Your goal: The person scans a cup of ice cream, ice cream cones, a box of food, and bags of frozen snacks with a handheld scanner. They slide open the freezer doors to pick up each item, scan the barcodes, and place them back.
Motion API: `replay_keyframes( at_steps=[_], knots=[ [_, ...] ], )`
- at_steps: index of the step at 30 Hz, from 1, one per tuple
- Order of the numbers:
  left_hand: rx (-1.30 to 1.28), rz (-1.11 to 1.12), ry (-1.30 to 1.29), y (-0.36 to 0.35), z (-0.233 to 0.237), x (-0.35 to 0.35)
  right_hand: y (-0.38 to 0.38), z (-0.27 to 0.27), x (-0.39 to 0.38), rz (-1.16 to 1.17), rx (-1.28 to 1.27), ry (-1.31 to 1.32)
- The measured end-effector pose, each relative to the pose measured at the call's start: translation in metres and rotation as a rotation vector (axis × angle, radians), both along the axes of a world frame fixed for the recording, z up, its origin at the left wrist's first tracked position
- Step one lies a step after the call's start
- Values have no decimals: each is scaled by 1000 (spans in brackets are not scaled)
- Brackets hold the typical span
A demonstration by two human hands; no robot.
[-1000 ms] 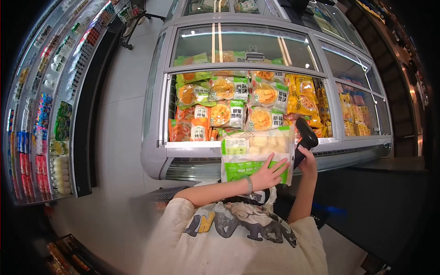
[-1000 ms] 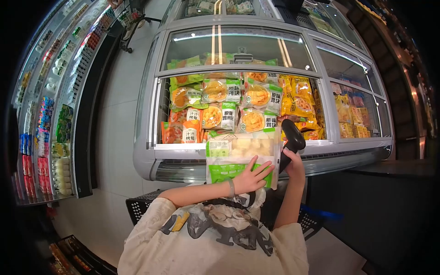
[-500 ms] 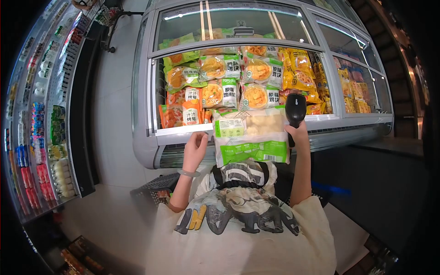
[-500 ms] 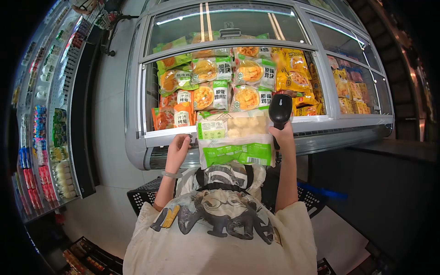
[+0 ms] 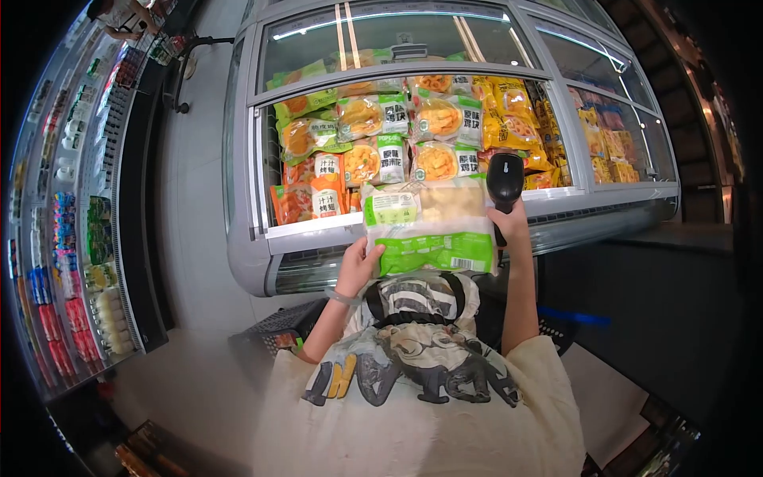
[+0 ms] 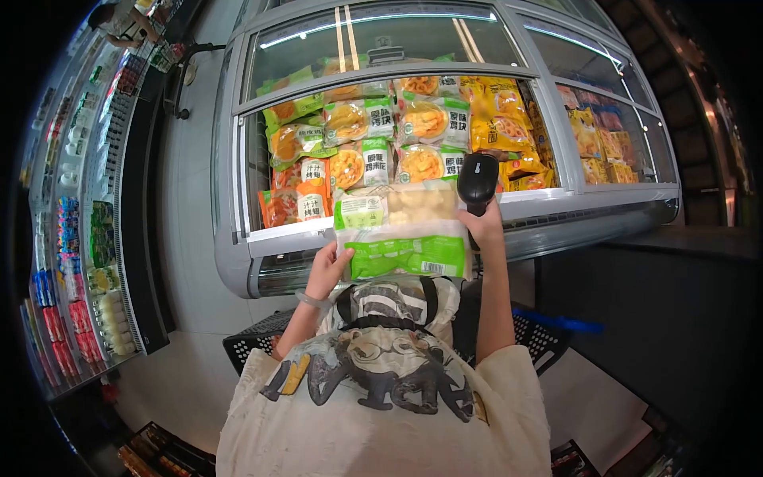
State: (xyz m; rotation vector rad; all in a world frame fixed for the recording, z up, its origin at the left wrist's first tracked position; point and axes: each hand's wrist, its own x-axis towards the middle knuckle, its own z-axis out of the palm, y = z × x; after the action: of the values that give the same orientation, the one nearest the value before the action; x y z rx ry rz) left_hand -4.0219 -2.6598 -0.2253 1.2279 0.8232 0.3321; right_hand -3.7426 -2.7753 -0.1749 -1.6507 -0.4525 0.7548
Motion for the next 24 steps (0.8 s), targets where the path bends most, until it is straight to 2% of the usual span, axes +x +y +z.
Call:
replay_keyframes(
  at_steps=[3,6,9,14,21,24],
  knots=[
    [116,-55,133,0,1,-2,-30,7,-7,-38,-268,39],
    [48,53,-63,-5,9,5,-65,10,-29,-56,-165,154],
    [21,43,-62,-2,9,5,-75,21,-44,-61,-271,81],
    [71,48,-45,1,4,4,-80,10,-55,-158,-212,0],
    [363,5,176,4,-6,-6,-75,-4,-49,-204,-205,-226],
    [331,35,145,3,-19,-10,-71,1,-49,-232,-139,-86]
  ],
)
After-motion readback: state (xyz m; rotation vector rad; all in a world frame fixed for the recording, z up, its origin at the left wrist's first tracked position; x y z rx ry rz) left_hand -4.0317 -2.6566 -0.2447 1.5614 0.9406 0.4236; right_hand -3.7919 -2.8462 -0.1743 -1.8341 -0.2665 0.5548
